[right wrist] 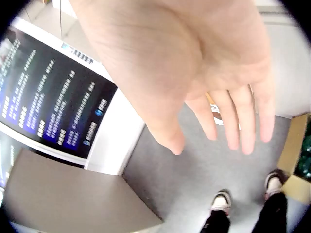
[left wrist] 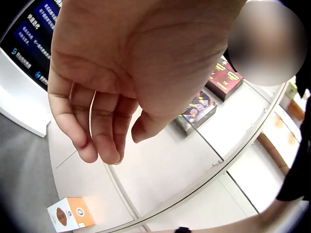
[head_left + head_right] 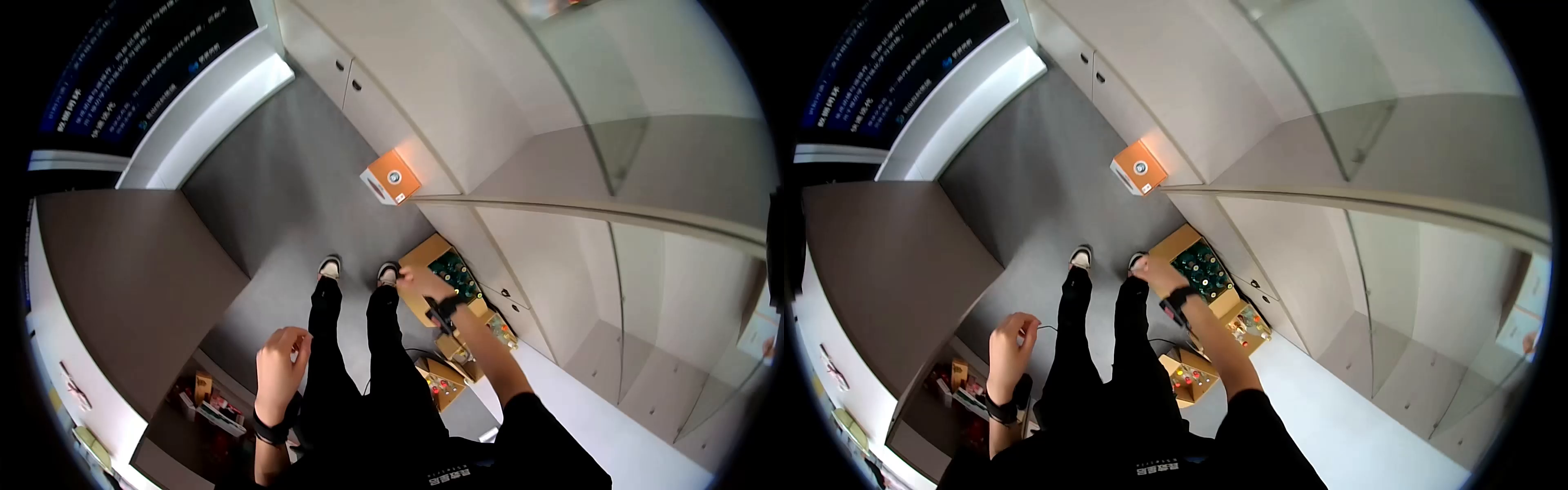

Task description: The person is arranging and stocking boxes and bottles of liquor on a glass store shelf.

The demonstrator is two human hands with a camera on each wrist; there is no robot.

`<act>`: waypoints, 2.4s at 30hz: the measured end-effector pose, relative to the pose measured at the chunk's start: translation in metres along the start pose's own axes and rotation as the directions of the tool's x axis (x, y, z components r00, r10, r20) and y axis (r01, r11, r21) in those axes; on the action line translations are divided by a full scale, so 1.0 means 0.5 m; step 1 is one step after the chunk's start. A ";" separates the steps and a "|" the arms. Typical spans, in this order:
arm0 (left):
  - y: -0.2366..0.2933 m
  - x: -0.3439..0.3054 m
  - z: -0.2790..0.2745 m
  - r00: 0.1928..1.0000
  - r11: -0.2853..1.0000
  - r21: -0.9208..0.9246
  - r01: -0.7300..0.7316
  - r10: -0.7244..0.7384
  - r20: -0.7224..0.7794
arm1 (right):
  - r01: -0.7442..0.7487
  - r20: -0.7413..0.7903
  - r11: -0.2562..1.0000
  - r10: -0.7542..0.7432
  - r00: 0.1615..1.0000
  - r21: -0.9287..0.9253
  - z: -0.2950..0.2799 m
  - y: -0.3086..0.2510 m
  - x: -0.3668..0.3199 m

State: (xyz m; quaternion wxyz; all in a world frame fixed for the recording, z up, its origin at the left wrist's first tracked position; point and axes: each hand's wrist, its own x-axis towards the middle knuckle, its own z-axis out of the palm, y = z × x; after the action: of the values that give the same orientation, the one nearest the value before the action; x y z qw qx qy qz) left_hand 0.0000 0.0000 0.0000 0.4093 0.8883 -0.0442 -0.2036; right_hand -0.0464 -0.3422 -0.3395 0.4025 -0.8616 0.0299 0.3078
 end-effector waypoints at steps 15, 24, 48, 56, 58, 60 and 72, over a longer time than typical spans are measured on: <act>-0.278 -0.053 0.171 0.829 0.831 0.038 0.556 -0.557 0.047 | -0.561 -0.512 0.701 0.318 0.798 -0.439 -0.144 0.087 0.536; -0.281 -0.043 0.169 0.790 0.791 0.026 0.611 -0.612 0.033 | -0.643 -0.625 0.692 0.352 0.697 -0.328 -0.140 0.083 0.571; -0.256 0.012 0.180 0.766 0.772 0.053 0.634 -0.636 0.096 | -0.536 -0.565 0.710 0.235 0.791 -0.456 -0.106 0.110 0.529; -0.236 -0.003 0.183 0.806 0.807 0.065 0.587 -0.590 0.046 | -0.614 -0.543 0.665 0.355 0.761 -0.426 -0.094 0.070 0.533; -0.228 -0.009 0.179 0.831 0.831 0.060 0.553 -0.555 0.029 | -0.610 -0.506 0.656 0.379 0.775 -0.443 -0.103 0.041 0.528; -0.230 -0.022 0.172 0.841 0.840 0.050 0.541 -0.542 0.010 | -0.611 -0.482 0.641 0.396 0.781 -0.465 -0.115 0.011 0.513; -0.152 0.166 0.158 0.963 0.954 -0.195 -0.230 0.252 0.100 | 0.007 -0.261 0.716 -0.264 0.929 -0.698 -0.338 -0.409 -0.035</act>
State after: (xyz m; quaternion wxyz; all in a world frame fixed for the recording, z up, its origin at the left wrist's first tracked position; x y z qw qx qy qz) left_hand 0.0374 -0.0262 -0.1295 0.5067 0.8210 -0.1589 -0.2096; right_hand 0.0860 -0.3280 -0.1094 0.0653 -0.9883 -0.0807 0.1115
